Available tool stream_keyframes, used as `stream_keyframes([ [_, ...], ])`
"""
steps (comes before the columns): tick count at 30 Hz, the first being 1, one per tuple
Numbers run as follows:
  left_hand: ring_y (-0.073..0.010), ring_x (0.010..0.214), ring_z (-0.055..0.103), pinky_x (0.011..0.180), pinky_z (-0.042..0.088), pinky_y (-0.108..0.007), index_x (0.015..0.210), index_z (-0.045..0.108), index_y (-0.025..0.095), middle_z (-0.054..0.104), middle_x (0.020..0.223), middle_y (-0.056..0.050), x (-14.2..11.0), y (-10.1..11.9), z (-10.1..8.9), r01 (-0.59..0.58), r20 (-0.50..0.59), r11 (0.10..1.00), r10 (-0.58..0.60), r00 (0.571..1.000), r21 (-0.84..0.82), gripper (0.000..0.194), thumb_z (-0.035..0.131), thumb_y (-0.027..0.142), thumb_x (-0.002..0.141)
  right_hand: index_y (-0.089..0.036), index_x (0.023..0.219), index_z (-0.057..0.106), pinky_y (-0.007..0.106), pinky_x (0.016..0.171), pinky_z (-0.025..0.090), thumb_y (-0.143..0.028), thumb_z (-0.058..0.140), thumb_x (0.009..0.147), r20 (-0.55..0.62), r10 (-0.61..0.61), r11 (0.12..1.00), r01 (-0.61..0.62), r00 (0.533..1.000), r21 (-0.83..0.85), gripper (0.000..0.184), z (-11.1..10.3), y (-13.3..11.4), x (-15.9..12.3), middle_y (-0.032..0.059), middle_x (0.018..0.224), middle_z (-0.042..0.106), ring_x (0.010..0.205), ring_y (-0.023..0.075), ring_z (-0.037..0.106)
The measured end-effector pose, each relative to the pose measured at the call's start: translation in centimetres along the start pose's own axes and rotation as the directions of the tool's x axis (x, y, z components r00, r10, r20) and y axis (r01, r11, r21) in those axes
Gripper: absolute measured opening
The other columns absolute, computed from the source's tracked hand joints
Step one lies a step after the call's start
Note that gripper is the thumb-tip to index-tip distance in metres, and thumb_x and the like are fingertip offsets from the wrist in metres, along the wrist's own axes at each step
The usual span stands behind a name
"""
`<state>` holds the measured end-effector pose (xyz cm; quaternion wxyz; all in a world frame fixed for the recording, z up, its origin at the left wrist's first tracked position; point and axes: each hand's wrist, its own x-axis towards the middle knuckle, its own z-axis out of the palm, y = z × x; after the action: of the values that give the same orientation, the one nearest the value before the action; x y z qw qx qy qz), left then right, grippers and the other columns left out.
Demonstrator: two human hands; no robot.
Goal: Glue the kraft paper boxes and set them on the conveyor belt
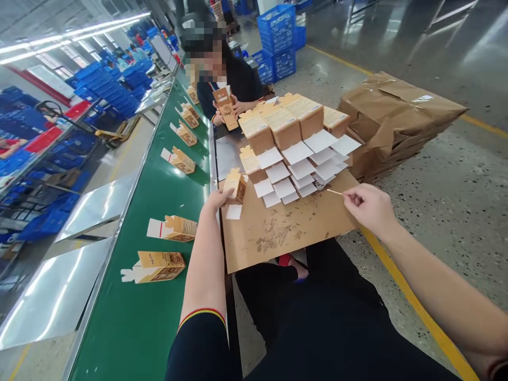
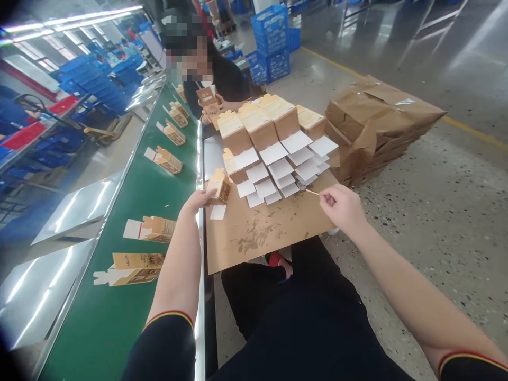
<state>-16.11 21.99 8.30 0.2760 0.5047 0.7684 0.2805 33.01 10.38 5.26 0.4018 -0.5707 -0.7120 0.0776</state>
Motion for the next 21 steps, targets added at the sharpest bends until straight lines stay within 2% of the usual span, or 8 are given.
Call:
stream_keyframes([
  [3,-0.0419,0.115,0.081,0.097,0.066,-0.052,0.102,0.075,0.018,0.082,0.103,-0.019,-3.4,-1.4,-0.2,0.135,0.069,0.991,-0.135,0.988,0.012,0.042,0.092,0.051,0.082,-0.023,0.086,0.077,0.041,0.073,0.059,-0.019,0.06,0.102,0.158,0.007,0.982,0.023,0.987,-0.185,0.023,-0.5,0.8,3.4,0.0124,0.087,0.072,0.079,0.0279,0.07],
  [5,-0.0434,0.123,0.079,0.099,0.066,-0.052,0.108,0.072,0.02,0.082,0.116,-0.022,-6.3,-2.6,-0.2,0.188,0.06,0.982,-0.187,0.981,-0.022,0.045,0.092,0.053,0.084,-0.019,0.092,0.079,0.042,0.081,0.06,-0.016,0.053,0.106,0.328,0.0,0.95,0.102,0.945,-0.295,0.03,-0.2,0.6,5.2,0.0169,0.097,0.075,0.088,0.0302,0.072],
  [8,-0.0398,0.129,0.078,0.103,0.067,-0.051,0.123,0.066,0.023,0.079,0.134,-0.022,-11.2,-4.8,0.1,0.237,0.016,0.926,-0.244,0.97,-0.292,0.056,0.096,0.048,0.083,-0.015,0.093,0.078,0.043,0.088,0.059,-0.014,0.049,0.108,0.491,-0.028,0.909,0.226,0.871,-0.35,0.033,1.0,0.2,6.8,0.0189,0.1,0.074,0.096,0.0327,0.073],
  [11,-0.0368,0.137,0.076,0.109,0.067,-0.051,0.138,0.063,0.027,0.075,0.151,-0.018,-15.9,-6.8,1.0,0.188,0.032,0.736,-0.22,0.975,-0.65,0.073,0.099,0.044,0.077,-0.016,0.092,0.077,0.043,0.088,0.058,-0.01,0.05,0.107,0.553,-0.055,0.894,0.288,0.831,-0.344,0.032,2.3,0.1,7.2,0.0192,0.102,0.074,0.1,0.0335,0.073],
  [14,-0.041,0.149,0.07,0.117,0.064,-0.053,0.142,0.069,0.026,0.074,0.157,-0.016,-19.2,-7.8,2.1,0.166,0.076,0.578,-0.176,0.981,-0.799,0.083,0.104,0.047,0.069,-0.017,0.093,0.077,0.042,0.084,0.058,-0.003,0.048,0.103,0.591,-0.061,0.882,0.32,0.804,-0.345,0.033,3.3,0.5,7.1,0.0192,0.103,0.074,0.099,0.0331,0.072],
  [17,-0.0437,0.155,0.065,0.125,0.06,-0.056,0.148,0.072,0.027,0.076,0.156,-0.016,-20.8,-7.6,3.3,0.118,0.05,0.539,-0.14,0.989,-0.834,0.092,0.107,0.05,0.066,-0.017,0.093,0.075,0.041,0.084,0.059,0.001,0.05,0.1,0.603,-0.069,0.879,0.334,0.795,-0.34,0.032,4.1,0.8,7.1,0.0192,0.103,0.075,0.099,0.0323,0.073],
  [19,-0.0431,0.157,0.064,0.128,0.058,-0.055,0.152,0.072,0.029,0.076,0.157,-0.015,-21.0,-7.0,4.3,0.076,0.034,0.552,-0.086,0.996,-0.83,0.095,0.109,0.05,0.067,-0.017,0.091,0.075,0.04,0.084,0.059,0.001,0.051,0.099,0.603,-0.071,0.878,0.336,0.795,-0.34,0.031,4.3,0.9,7.1,0.0183,0.102,0.075,0.1,0.0317,0.073],
  [21,-0.0424,0.155,0.066,0.129,0.057,-0.055,0.154,0.072,0.029,0.075,0.157,-0.016,-20.9,-6.2,5.4,0.048,0.032,0.576,-0.038,0.999,-0.816,0.096,0.11,0.049,0.068,-0.018,0.088,0.074,0.04,0.083,0.059,-0.002,0.053,0.1,0.574,-0.076,0.882,0.324,0.815,-0.343,0.029,3.9,0.9,7.0,0.0168,0.099,0.075,0.097,0.0305,0.073],
])
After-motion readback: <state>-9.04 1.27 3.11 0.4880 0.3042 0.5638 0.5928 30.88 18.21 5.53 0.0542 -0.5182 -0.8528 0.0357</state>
